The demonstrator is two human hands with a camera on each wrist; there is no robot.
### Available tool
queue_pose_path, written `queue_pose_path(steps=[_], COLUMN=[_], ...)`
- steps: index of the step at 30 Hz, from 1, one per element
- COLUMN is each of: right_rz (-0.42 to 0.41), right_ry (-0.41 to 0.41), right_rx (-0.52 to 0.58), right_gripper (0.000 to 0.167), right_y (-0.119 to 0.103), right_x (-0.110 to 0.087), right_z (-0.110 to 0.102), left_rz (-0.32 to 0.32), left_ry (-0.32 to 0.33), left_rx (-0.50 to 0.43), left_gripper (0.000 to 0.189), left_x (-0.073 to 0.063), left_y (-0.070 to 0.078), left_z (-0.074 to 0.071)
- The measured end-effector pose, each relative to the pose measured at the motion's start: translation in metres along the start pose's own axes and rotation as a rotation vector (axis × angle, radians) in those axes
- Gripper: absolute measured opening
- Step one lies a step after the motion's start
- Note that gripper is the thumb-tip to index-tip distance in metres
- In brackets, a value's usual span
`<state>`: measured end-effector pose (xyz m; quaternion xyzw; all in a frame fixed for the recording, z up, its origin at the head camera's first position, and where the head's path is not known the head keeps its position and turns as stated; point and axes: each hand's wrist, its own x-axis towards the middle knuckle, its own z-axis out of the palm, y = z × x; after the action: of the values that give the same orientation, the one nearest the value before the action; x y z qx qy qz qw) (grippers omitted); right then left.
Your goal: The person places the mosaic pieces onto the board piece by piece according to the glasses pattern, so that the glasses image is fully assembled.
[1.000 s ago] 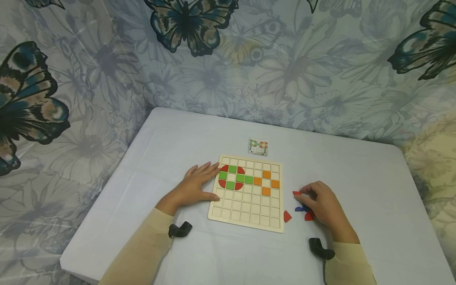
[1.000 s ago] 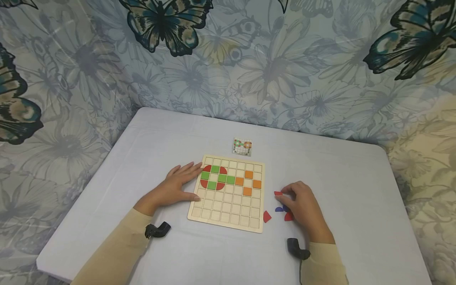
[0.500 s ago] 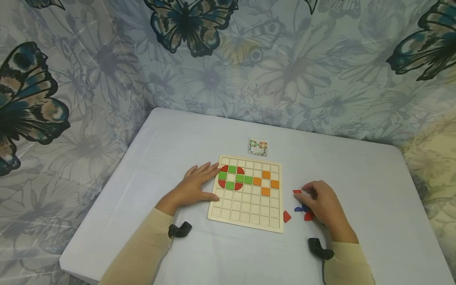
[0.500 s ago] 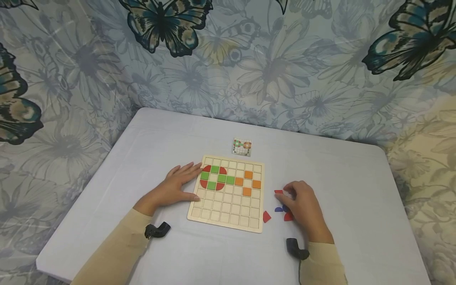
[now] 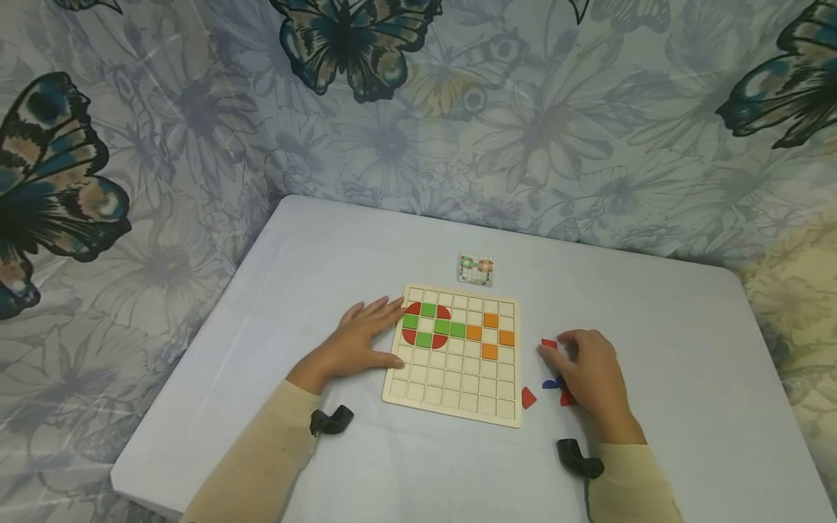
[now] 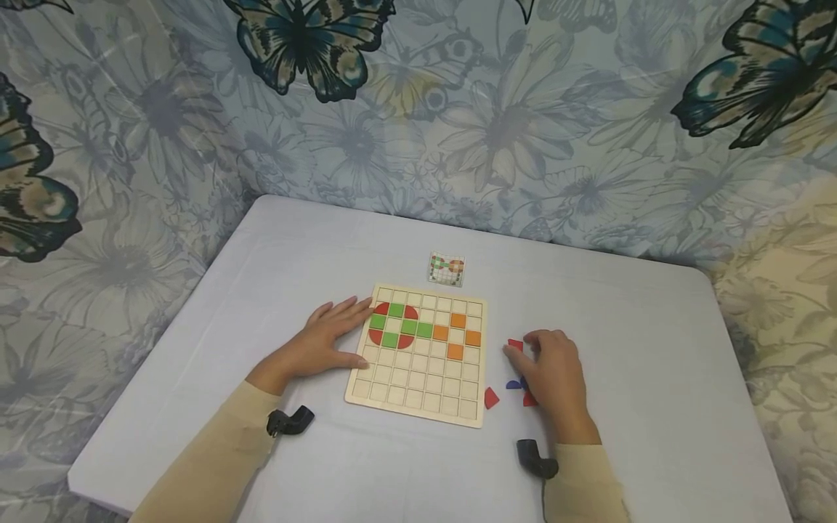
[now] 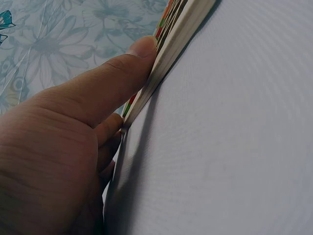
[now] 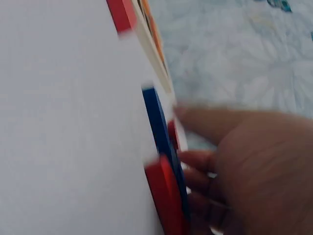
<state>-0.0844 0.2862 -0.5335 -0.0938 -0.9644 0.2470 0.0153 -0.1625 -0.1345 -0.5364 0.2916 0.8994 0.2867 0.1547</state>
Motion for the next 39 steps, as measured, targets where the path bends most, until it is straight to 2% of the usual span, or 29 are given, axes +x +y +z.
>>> queue_pose_path(steps=[5,9,12,15,20,23,27,33,39], right_rz=[0.017,-0.015,-0.088,-0.142,-0.129,-0.13,-0.149,-0.068,-0.064], right_ry=[-0.019,-0.119,-0.189,-0.25,-0.378,-0.409,-0.412,-0.459,-0.392], right_rx=[0.001,-0.09,-0.182,-0.245,-0.291,-0.302,-0.258,-0.077,0.065], right_gripper=[0.038,0.043,0.044,0.035,0.02,0.015,0.014,0.02,0.023], right_y=[-0.007,-0.012,-0.017,-0.026,-0.04,-0.042,-0.039,-0.027,-0.02], right_x=[0.0,0.0,0.003,0.009,0.02,0.024,0.029,0.032,0.032], right_z=[0.001,-0.011,-0.022,-0.029,-0.034,-0.032,-0.031,-0.033,-0.028], left_rz=[0.002,0.0,0.001,-0.005,-0.014,-0.007,-0.005,-0.006,-0.01], left_ry=[0.008,0.001,-0.008,-0.002,-0.002,-0.005,0.001,-0.001,-0.01], left_rx=[-0.002,-0.002,0.003,0.005,-0.006,-0.01,-0.018,-0.005,0.0], left_gripper=[0.105,0.105,0.105,0.105,0.104,0.103,0.104,0.104,0.104], left_x=[0.0,0.002,0.003,0.004,0.003,0.003,0.001,0.001,0.002], left_y=[0.0,-0.001,-0.002,-0.003,-0.003,-0.003,-0.001,-0.001,-0.002], left_z=[-0.001,0.0,0.001,0.001,-0.001,0.0,0.0,0.0,0.001])
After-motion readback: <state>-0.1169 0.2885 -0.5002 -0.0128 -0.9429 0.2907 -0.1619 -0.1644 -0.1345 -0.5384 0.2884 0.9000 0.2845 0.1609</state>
